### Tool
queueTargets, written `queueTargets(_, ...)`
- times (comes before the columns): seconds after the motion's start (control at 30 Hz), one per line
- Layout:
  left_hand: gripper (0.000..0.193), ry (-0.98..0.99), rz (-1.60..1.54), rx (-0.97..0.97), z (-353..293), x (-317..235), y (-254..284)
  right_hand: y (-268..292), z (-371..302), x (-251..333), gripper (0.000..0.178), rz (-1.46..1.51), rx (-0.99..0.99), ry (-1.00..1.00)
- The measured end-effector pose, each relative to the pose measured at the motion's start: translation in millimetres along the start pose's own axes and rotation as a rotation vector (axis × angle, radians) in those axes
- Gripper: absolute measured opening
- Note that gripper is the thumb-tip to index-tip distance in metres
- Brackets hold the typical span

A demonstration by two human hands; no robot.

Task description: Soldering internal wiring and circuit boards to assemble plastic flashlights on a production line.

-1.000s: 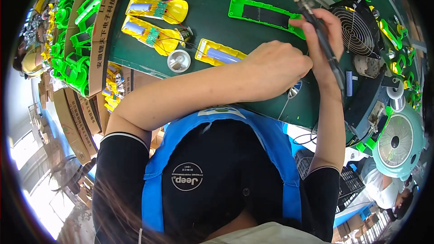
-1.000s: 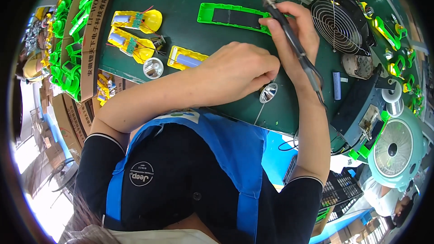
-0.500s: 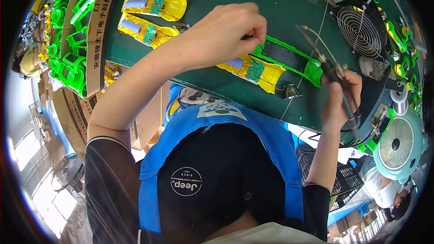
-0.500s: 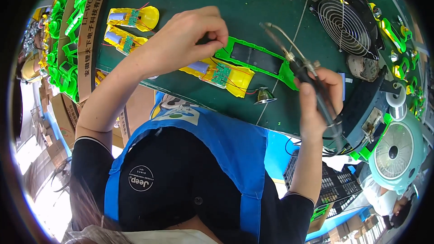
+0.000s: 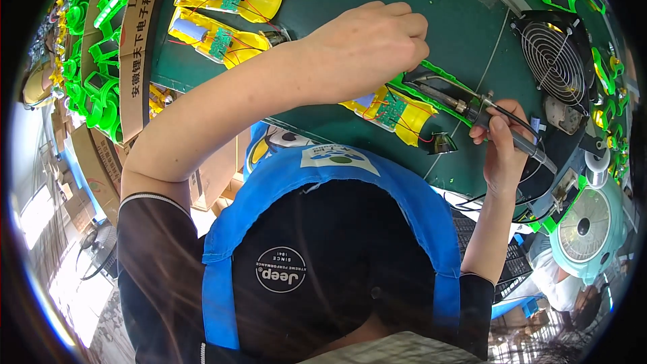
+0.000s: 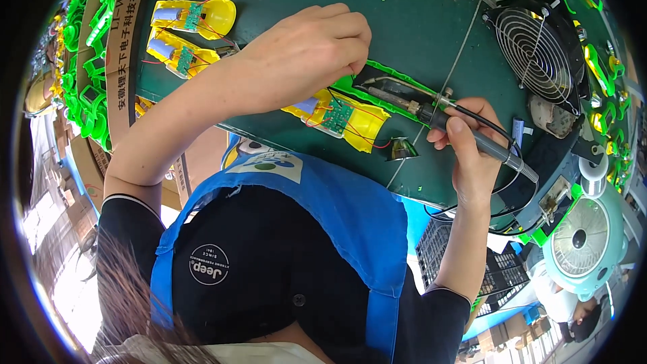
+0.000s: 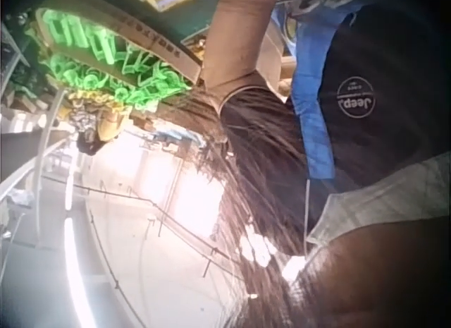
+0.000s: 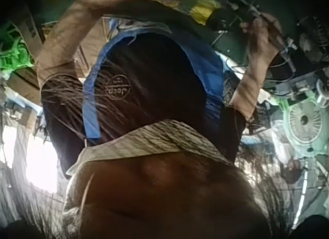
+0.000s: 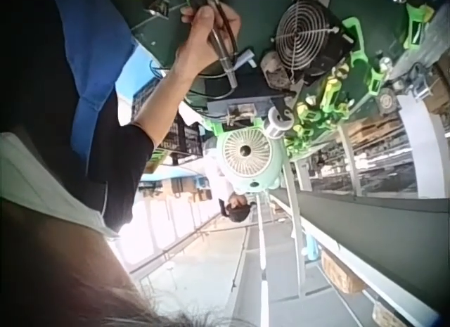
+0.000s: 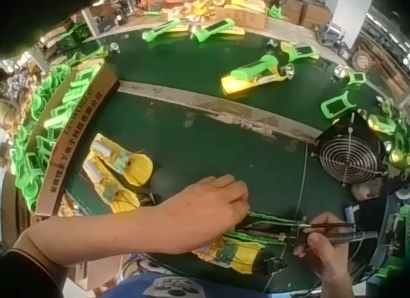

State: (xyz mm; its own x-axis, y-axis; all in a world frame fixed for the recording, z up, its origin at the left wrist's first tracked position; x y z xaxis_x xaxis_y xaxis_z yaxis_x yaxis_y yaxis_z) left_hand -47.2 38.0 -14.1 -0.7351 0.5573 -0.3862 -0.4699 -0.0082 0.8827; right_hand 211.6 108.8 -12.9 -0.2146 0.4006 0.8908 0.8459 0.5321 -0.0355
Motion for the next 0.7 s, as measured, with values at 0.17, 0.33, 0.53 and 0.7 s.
queueTargets(0.17, 0.013, -0.036, 0.063, -0.005, 0.2, -1.6, 1.4, -1.7, -0.9, -1.0, 0.028, -0.031, 0.005, 0.008)
queueTargets(0.33, 0.014, -0.040, 0.048, -0.012, 0.0, -2.1, 2.4, -3.6, -1.7, -1.7, 0.027, -0.049, -0.016, 0.009)
queueTargets(0.53, 0.014, -0.050, 0.047, 0.006, 0.3, -1.4, 4.1, -2.5, -0.4, -0.5, 0.026, -0.076, -0.003, -0.006)
queueTargets(0.7, 0.012, -0.050, 0.062, 0.025, 0.8, -3.3, 4.0, 4.3, -8.6, -0.9, 0.024, 0.087, -0.065, 0.028)
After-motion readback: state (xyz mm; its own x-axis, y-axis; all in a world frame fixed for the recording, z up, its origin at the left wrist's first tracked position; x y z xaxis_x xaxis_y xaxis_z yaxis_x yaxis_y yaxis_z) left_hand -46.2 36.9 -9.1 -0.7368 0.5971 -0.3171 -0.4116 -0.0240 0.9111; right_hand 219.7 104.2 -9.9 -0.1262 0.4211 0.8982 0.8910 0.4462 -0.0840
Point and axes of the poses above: each hand's wrist, its own z-axis towards the middle knuckle, its own y-axis out of the back of the hand, x = y × z, the point moved 1 cm from there along z, towards the middle knuckle, and after that the axes turned 11 degrees about -y, right-handed, at the moved point
